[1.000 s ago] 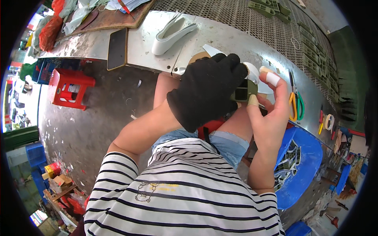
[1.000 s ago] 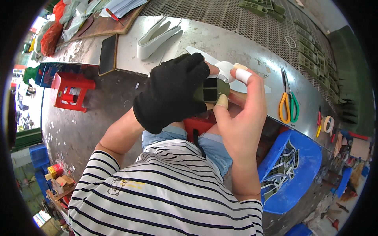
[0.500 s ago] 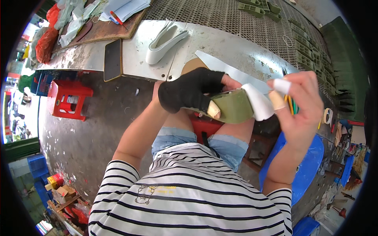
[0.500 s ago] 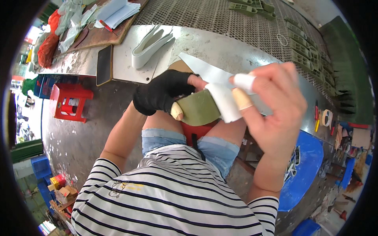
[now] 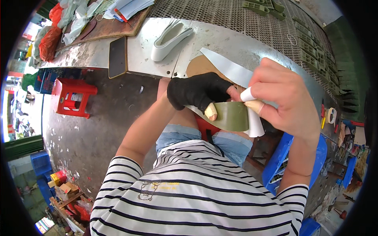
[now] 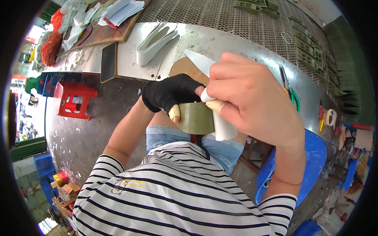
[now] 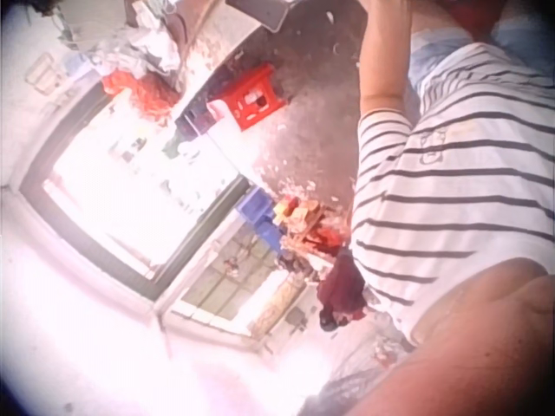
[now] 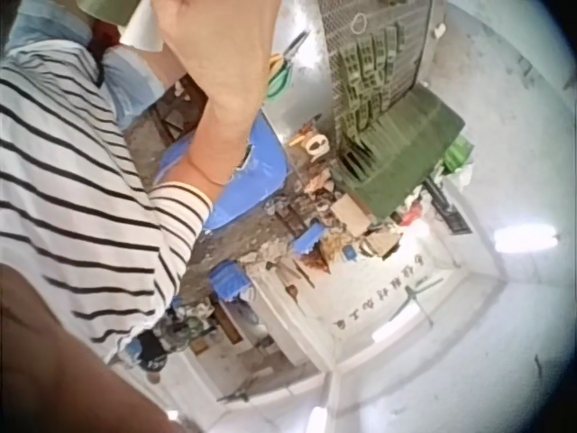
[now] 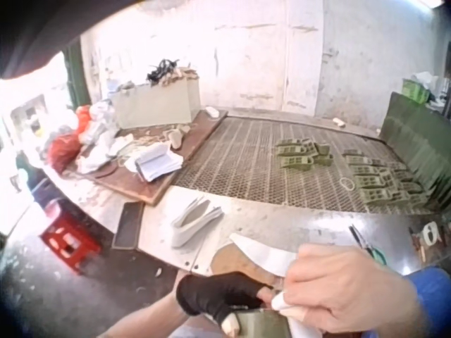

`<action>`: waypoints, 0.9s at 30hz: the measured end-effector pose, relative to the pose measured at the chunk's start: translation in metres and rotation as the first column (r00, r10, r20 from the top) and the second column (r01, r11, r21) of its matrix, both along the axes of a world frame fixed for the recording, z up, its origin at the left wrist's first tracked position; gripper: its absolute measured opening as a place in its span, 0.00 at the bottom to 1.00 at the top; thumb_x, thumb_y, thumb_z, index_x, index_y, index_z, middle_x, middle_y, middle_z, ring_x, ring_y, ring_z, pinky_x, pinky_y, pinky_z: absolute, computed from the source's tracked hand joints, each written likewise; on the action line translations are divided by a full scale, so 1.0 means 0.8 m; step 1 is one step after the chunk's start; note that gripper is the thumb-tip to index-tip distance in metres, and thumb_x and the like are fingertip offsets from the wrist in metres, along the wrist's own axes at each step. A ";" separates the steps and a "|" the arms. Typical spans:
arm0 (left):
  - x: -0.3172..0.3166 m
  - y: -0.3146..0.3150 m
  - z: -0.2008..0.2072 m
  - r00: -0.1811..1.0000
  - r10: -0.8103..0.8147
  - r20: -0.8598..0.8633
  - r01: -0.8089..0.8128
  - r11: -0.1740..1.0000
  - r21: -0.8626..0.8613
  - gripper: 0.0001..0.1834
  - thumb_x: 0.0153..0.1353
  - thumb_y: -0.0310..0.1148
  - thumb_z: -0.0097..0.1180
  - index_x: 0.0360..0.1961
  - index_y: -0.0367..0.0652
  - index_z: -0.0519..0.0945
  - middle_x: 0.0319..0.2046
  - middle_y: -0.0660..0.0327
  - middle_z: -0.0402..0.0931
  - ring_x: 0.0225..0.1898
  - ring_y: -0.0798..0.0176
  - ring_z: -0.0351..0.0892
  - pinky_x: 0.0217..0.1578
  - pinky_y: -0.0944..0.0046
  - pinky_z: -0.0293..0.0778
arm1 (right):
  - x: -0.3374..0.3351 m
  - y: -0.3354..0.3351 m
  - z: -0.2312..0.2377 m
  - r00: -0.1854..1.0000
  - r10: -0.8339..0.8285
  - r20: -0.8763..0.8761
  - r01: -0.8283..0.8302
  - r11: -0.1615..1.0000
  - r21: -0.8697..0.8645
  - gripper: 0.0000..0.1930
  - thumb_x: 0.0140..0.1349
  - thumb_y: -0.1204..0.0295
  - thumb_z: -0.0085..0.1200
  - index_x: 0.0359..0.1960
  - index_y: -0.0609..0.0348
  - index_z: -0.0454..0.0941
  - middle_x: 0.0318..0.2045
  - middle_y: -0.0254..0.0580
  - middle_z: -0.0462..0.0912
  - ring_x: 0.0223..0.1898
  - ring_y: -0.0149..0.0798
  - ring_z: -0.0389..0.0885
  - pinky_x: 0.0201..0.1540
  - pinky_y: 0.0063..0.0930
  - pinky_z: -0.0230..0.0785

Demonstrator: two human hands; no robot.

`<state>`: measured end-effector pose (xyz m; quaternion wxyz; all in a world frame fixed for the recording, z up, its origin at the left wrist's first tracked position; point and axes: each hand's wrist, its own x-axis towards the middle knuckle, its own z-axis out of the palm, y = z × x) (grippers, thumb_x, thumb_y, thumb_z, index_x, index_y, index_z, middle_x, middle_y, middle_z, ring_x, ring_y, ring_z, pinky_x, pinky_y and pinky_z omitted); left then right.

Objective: The recorder is applying a protective film or tape to white shoe components, ensuring smooth coverage and trimming edges as needed.

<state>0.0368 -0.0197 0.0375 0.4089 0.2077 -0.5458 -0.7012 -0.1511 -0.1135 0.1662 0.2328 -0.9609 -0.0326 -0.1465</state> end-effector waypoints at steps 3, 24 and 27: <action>-0.001 0.001 0.000 0.999 -0.015 0.028 0.015 1.000 0.012 0.38 0.35 0.39 0.74 0.50 0.36 0.74 0.40 0.64 0.75 0.43 0.69 0.70 0.47 0.68 0.66 | 0.004 0.008 -0.002 1.000 -0.006 -0.012 0.005 0.999 -0.043 0.05 0.40 0.78 0.59 0.21 0.61 0.76 0.20 0.36 0.70 0.25 0.39 0.65 0.24 0.29 0.57; 0.003 0.010 0.015 0.997 -0.002 0.080 0.002 1.000 0.001 0.33 0.36 0.38 0.74 0.45 0.35 0.76 0.35 0.65 0.74 0.38 0.70 0.69 0.43 0.70 0.67 | 0.004 0.013 -0.006 0.996 0.033 -0.081 -0.019 0.986 0.166 0.04 0.42 0.78 0.57 0.22 0.63 0.77 0.19 0.38 0.69 0.24 0.40 0.69 0.24 0.33 0.61; 0.004 0.009 0.012 0.993 -0.052 0.101 0.051 0.999 0.016 0.33 0.36 0.36 0.74 0.45 0.35 0.75 0.36 0.64 0.74 0.39 0.70 0.70 0.44 0.69 0.67 | 0.005 0.011 -0.013 0.998 0.057 -0.033 -0.052 0.991 0.126 0.06 0.41 0.80 0.59 0.24 0.60 0.79 0.19 0.35 0.71 0.21 0.35 0.68 0.20 0.28 0.58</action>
